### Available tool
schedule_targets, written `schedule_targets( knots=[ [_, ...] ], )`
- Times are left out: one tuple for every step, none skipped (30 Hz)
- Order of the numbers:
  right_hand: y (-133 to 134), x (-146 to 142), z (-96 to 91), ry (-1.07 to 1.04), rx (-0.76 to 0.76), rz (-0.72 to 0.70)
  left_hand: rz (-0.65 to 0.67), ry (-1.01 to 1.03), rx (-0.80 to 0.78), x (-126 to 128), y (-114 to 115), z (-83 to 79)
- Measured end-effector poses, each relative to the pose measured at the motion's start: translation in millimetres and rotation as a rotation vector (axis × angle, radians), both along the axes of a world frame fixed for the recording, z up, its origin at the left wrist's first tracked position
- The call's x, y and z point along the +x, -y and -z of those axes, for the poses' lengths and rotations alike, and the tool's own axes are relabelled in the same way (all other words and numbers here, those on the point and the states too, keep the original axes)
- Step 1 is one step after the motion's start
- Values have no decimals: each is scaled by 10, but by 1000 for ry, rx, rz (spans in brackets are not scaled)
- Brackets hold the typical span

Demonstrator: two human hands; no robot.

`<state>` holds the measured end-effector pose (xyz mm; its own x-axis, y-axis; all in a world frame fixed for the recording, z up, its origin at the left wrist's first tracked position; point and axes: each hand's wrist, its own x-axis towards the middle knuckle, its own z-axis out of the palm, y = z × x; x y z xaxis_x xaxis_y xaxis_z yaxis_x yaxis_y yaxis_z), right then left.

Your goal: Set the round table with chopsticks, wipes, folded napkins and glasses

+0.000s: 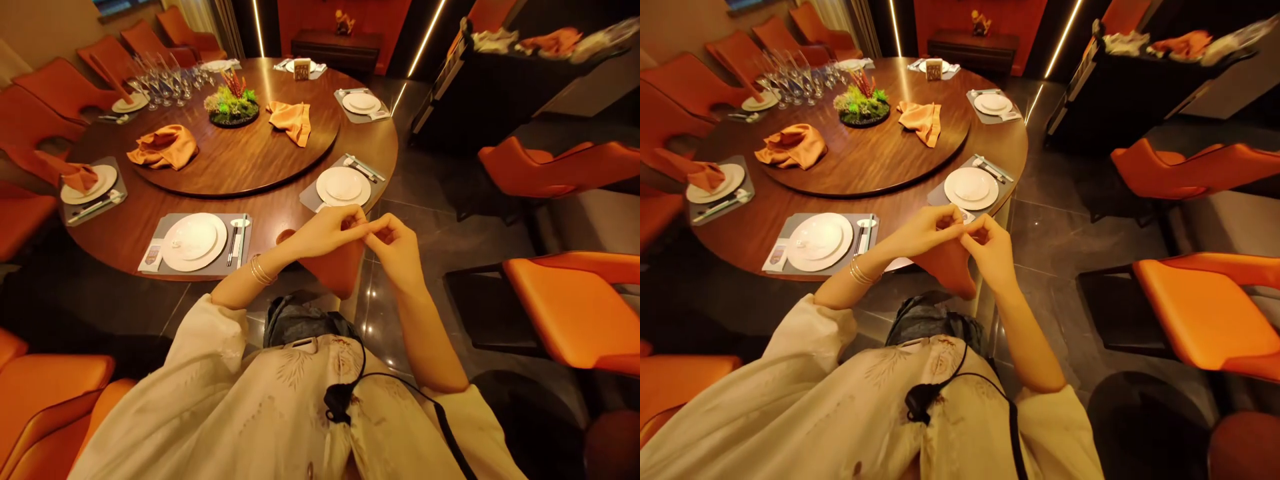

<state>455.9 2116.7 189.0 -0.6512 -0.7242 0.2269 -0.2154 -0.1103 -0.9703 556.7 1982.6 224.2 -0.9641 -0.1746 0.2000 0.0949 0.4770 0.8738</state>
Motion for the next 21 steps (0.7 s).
schedule_targets(
  knots=[
    [-19,3,26,-3,-11,-12,4,9,-19,7,-13,-15],
    [-43,1,59,-7,-20,-38,7,16,-38,19,-21,-34],
    [-68,-7,97,-9,-23,-84,6,22,-59,38,-24,-57],
    [-94,-18,141,-11,-20,-146,1,26,-82,63,-22,-80],
    [-118,-29,188,-13,-10,-220,-8,28,-108,93,-15,-100],
    [-136,-38,237,-19,5,-295,-19,30,-136,126,-3,-116],
    [-146,-42,282,-29,20,-363,-28,33,-165,159,13,-125],
    [-146,-40,320,-44,34,-414,-36,42,-193,192,33,-129],
    [-135,-31,348,-65,43,-448,-38,57,-219,224,56,-130],
    [-115,-17,363,-90,47,-463,-29,80,-239,253,84,-131],
    [-87,1,365,-115,45,-465,-18,106,-252,282,115,-135],
    [-53,20,355,-138,38,-461,-10,128,-257,310,148,-145],
    [-17,40,337,-160,28,-458,-12,145,-255,340,182,-166],
    [19,56,317,-183,22,-466,-22,154,-248,371,214,-198],
    [53,68,303,-209,21,-489,-40,156,-239,406,245,-243],
    [84,73,299,-240,29,-529,-64,151,-232,444,273,-300],
    [111,69,311,-276,46,-578,-90,141,-228,487,299,-366],
    [133,53,342,-315,71,-623,-116,127,-228,534,326,-440],
    [149,24,392,-355,102,-657,-148,105,-232,586,358,-515],
    [158,-18,458,-394,138,-673,-197,72,-240,643,397,-589],
    [160,-73,535,-432,174,-668,-262,28,-251,705,448,-658]
  ],
)
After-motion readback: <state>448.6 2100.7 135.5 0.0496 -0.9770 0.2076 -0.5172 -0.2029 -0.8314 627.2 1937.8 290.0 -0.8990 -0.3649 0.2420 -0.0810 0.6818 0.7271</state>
